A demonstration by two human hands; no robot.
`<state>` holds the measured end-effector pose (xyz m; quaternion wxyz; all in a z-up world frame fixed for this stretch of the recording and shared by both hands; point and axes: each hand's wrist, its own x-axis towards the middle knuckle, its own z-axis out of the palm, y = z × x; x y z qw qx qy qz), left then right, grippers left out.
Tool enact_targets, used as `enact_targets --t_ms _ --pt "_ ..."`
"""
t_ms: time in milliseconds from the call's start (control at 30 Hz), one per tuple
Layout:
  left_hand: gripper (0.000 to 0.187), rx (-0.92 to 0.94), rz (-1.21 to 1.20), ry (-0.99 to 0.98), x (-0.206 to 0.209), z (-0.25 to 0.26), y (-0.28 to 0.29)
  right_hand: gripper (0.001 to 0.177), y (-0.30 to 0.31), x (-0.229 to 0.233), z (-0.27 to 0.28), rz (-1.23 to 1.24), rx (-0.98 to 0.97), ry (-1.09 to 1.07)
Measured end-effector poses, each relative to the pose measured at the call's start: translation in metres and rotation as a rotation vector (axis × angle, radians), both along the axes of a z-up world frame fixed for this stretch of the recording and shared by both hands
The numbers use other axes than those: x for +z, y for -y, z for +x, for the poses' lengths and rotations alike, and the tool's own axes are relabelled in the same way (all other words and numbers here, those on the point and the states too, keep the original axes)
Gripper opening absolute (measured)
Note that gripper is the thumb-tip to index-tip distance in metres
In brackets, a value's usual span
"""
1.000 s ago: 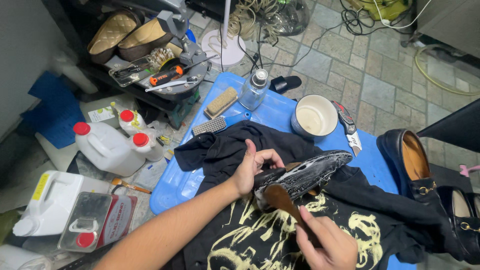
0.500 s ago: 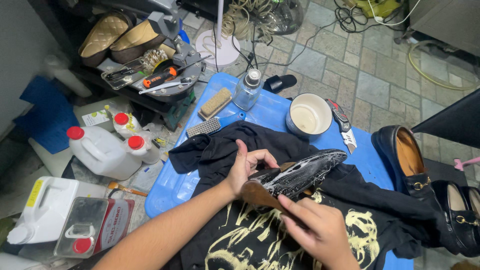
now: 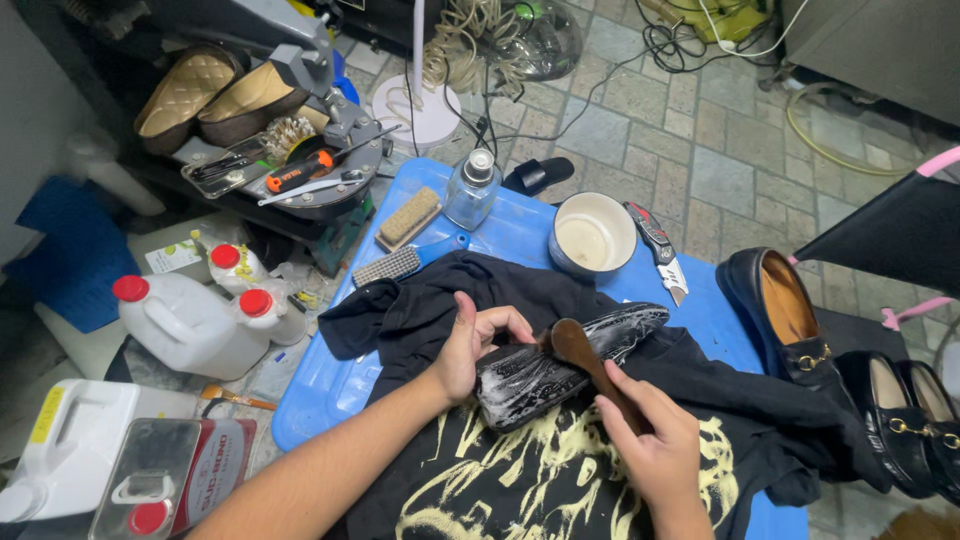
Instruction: The person scrubs a black loafer with a brush and cleaning solution, then wipes it with a cloth. The shoe is turned over to clean different areas, and the process is repeated on the upper and sole.
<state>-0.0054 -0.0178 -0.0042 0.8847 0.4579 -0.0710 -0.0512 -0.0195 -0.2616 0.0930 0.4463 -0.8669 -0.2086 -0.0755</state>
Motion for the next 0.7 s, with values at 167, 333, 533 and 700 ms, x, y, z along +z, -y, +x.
enact_targets --t_ms 167,333,533,700 --pt "0.106 -0.012 0.082 0.006 0.001 -0.005 -0.002 0.045 -0.006 -0.025 -0.02 0.105 0.202 -0.041" --pt "0.111 -0.007 0.083 -0.002 0.007 -0.006 -0.005 0.044 0.022 -0.033 -0.006 0.158 0.019 -0.175" --pt "0.116 -0.022 0.097 0.005 0.007 -0.004 -0.005 0.039 0.042 -0.027 0.005 0.128 -0.209 0.089" --pt "0.116 -0.042 0.029 -0.056 0.006 0.0 -0.008 0.04 0.032 -0.036 -0.018 0.052 0.2 -0.096"
